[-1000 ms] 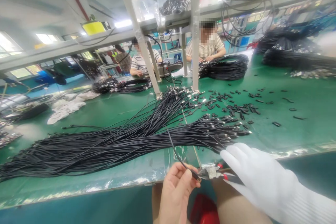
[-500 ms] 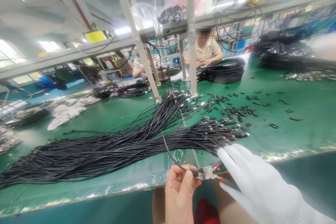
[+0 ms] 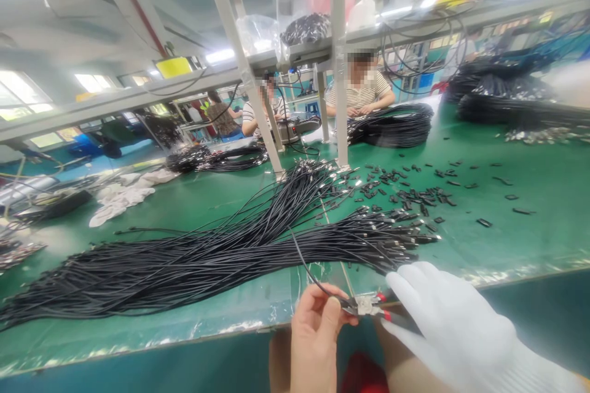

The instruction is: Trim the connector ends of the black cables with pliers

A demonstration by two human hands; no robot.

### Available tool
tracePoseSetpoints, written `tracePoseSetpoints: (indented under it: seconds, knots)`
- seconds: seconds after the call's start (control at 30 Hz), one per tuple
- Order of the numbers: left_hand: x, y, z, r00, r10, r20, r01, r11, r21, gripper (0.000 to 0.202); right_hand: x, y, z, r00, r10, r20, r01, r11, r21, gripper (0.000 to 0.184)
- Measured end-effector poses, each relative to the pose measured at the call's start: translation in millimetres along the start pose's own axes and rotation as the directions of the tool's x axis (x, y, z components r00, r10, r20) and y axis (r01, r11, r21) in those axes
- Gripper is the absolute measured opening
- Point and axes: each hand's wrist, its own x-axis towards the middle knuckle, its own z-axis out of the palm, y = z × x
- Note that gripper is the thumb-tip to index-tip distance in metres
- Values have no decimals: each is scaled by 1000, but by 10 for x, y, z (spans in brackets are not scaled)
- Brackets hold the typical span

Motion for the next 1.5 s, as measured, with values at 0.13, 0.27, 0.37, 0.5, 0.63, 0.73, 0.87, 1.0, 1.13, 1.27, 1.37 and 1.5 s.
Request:
tracePoseSetpoints:
  seconds: [0.13, 0.27, 0.37, 0.5, 0.63, 0.73, 0.87, 1.0, 1.13, 1.27, 1.37, 1.5]
  knots:
    - [40, -61, -55, 1000, 19, -14, -18, 1000, 24, 35, 14, 12, 10, 998, -46, 32, 46, 999, -7, 16]
    - [51, -81, -64, 999, 37, -27, -36, 999, 42, 34, 37, -26, -37, 999, -28, 16, 29, 999, -23, 19]
    - [48, -63, -55, 997, 61, -46, -58, 996, 70, 35, 56, -61, -53, 997, -21, -74, 15, 996, -83, 33]
    - [41, -59, -53, 992, 103, -69, -96, 991, 96, 34, 85, -72, -36, 998, -26, -55, 25, 999, -27, 31]
    - [41, -99, -55, 986, 137, -99, -122, 982, 142, 33, 59, -70, 16, 999, -23, -34, 22, 1000, -14, 25]
    - [54, -118, -63, 986, 139, -94, -126, 984, 129, 32, 13, -72, 56, 1000, 5, -6, -6, 999, -32, 25]
    - [84, -122, -121, 994, 109, -16, -107, 991, 81, 27, 13, -48, 53, 1000, -20, -5, 20, 999, -38, 27]
    - [105, -151, -202, 997, 65, 41, -68, 993, 96, 24, 46, -31, 19, 999, -33, 9, 34, 998, -59, 23]
    - [98, -166, -213, 996, 89, 5, -89, 986, 140, 28, 22, -41, 37, 999, -32, -8, 31, 999, -40, 26]
    - [94, -156, -217, 997, 79, 18, -80, 983, 164, 33, 5, -46, 85, 993, -19, -114, 20, 1000, 11, 33]
    - [93, -176, -239, 995, 101, 10, -101, 979, 179, 34, 35, -43, 91, 985, -27, -169, 33, 999, 30, 34]
    - [68, -226, -203, 992, 117, -54, -104, 975, 197, 38, 121, -38, 48, 984, -41, -173, 46, 999, 23, 36]
